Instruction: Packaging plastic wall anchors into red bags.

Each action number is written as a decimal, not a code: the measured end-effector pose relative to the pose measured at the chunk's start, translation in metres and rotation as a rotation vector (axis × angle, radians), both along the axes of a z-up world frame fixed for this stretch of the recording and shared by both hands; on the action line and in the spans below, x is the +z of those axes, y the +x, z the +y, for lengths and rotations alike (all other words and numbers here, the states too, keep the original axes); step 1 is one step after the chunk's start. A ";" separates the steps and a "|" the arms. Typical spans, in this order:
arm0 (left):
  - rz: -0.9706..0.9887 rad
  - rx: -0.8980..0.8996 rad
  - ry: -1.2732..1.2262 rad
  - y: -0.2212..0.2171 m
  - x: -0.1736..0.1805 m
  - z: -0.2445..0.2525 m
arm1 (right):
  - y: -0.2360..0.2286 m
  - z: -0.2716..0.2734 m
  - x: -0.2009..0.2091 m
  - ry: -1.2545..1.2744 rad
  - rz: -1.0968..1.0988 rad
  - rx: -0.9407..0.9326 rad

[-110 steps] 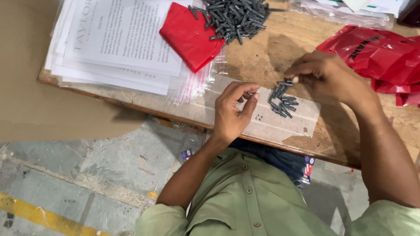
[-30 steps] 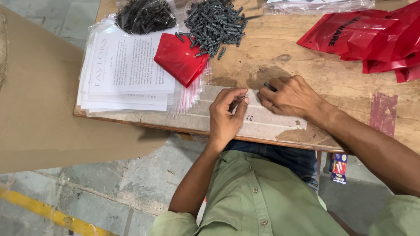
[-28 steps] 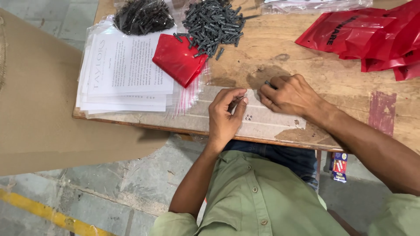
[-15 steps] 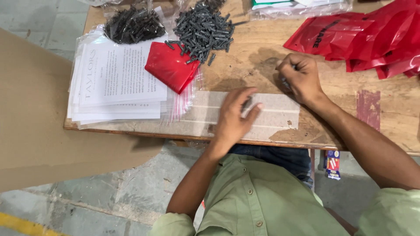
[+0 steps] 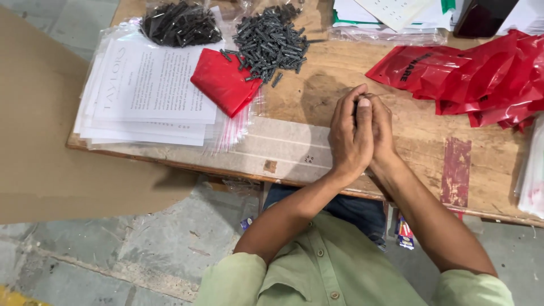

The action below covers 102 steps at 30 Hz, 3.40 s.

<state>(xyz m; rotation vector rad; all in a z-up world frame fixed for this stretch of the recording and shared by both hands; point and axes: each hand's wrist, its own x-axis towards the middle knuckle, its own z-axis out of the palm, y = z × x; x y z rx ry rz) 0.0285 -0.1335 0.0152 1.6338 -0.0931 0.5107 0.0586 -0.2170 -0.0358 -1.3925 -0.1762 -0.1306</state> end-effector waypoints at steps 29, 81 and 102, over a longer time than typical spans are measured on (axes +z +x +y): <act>-0.024 0.467 1.025 0.042 0.001 0.225 | 0.007 0.032 0.024 1.522 0.589 0.069; 0.041 -0.276 1.035 0.016 0.020 0.064 | -0.057 -0.050 0.026 1.567 0.464 -0.119; -0.276 -0.173 0.616 -0.016 0.028 0.060 | -0.057 -0.025 -0.010 1.179 0.593 -0.019</act>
